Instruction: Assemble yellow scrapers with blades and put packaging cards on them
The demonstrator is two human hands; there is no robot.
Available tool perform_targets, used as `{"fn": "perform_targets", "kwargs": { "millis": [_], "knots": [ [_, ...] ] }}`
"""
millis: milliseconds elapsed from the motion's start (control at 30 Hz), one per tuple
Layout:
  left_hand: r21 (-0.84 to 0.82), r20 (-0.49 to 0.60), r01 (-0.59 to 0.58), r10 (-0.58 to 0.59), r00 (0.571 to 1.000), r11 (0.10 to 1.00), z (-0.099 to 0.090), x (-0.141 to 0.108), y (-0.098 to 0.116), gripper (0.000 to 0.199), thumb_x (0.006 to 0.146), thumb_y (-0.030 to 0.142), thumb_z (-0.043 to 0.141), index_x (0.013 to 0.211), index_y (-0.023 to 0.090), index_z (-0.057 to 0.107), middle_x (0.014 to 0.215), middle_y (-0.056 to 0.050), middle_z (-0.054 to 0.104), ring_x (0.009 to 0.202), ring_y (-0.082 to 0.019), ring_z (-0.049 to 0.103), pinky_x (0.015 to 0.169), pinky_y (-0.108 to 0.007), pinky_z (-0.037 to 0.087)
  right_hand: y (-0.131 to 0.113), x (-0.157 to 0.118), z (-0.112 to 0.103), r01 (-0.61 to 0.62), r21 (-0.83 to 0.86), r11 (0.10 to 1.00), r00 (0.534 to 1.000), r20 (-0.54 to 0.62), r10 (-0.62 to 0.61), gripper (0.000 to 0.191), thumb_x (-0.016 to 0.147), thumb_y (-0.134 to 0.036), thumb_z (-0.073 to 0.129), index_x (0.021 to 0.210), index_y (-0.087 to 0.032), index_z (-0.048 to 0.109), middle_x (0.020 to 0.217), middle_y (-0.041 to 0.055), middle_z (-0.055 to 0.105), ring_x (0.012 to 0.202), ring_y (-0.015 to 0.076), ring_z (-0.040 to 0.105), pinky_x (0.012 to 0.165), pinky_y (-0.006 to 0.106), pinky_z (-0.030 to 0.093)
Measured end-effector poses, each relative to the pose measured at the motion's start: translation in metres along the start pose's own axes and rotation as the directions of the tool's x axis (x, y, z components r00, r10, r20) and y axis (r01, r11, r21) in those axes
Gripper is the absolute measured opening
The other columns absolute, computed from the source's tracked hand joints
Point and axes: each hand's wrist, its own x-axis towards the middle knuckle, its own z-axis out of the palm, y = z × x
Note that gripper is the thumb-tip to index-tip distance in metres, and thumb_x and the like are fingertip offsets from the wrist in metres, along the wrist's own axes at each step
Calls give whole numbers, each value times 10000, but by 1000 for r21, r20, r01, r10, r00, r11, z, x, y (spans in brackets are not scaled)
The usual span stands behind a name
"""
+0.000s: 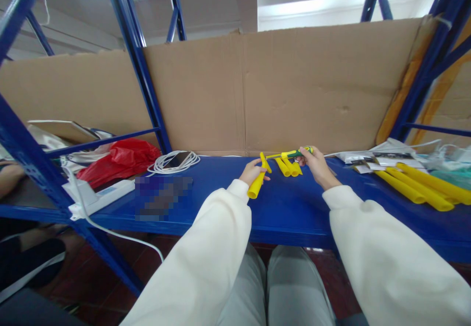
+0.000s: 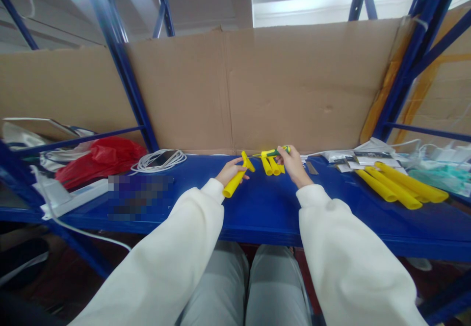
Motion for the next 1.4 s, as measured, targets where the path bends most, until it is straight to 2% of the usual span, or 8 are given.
{"fn": "perform_targets", "kwargs": {
  "millis": [333, 633, 900, 1033, 1267, 1400],
  "knots": [
    [-48, 29, 23, -22, 999, 999, -2, 3, -2, 692, 806, 14, 515, 1472, 128, 366, 1121, -158, 680, 473, -98, 617, 381, -192, 400, 3, 2, -2, -11, 5, 1000, 1000, 15, 11, 336, 743, -498, 704, 726, -231, 500, 543, -42, 567, 468, 112, 503, 455, 235, 405],
    [-121, 97, 45, -33, 995, 992, -8, 9, -4, 638, 819, 50, 529, 1438, 164, 425, 1144, -135, 695, 525, -104, 651, 394, -173, 403, 5, 3, -4, -42, 39, 998, 998, 58, 40, 324, 723, -478, 706, 751, -236, 494, 577, -40, 576, 478, 112, 511, 454, 233, 399],
    [-78, 57, 43, -38, 998, 996, -8, 12, -6, 660, 808, 62, 567, 1443, 168, 425, 1153, -140, 696, 535, -120, 667, 400, -182, 414, 3, 3, -5, -62, 45, 997, 996, 65, 59, 186, 711, -340, 654, 777, -233, 517, 565, -44, 582, 476, 115, 513, 459, 231, 389],
    [-68, 59, 42, -38, 998, 997, -8, 11, -6, 668, 808, 52, 562, 1450, 163, 414, 1161, -143, 694, 536, -120, 668, 398, -181, 415, 0, 1, -4, -32, 45, 998, 998, 59, 29, 137, 687, -276, 618, 786, -228, 537, 553, -48, 583, 474, 112, 507, 468, 228, 389],
    [-52, 86, 54, -49, 995, 997, -7, 5, -2, 693, 798, 17, 522, 1466, 140, 381, 1214, -161, 669, 504, -105, 654, 387, -181, 409, -6, -4, -6, 100, 21, 995, 993, 63, -101, 154, 642, -258, 607, 787, -236, 560, 546, -69, 553, 484, 108, 486, 473, 226, 380],
    [-41, 68, 46, -43, 997, 998, -6, 5, -2, 698, 792, 25, 544, 1462, 150, 396, 1205, -160, 669, 506, -112, 659, 390, -186, 409, -6, -3, -6, 108, -1, 994, 992, 64, -108, 150, 654, -271, 618, 788, -237, 560, 555, -69, 546, 488, 108, 488, 476, 227, 387]
  ]
}}
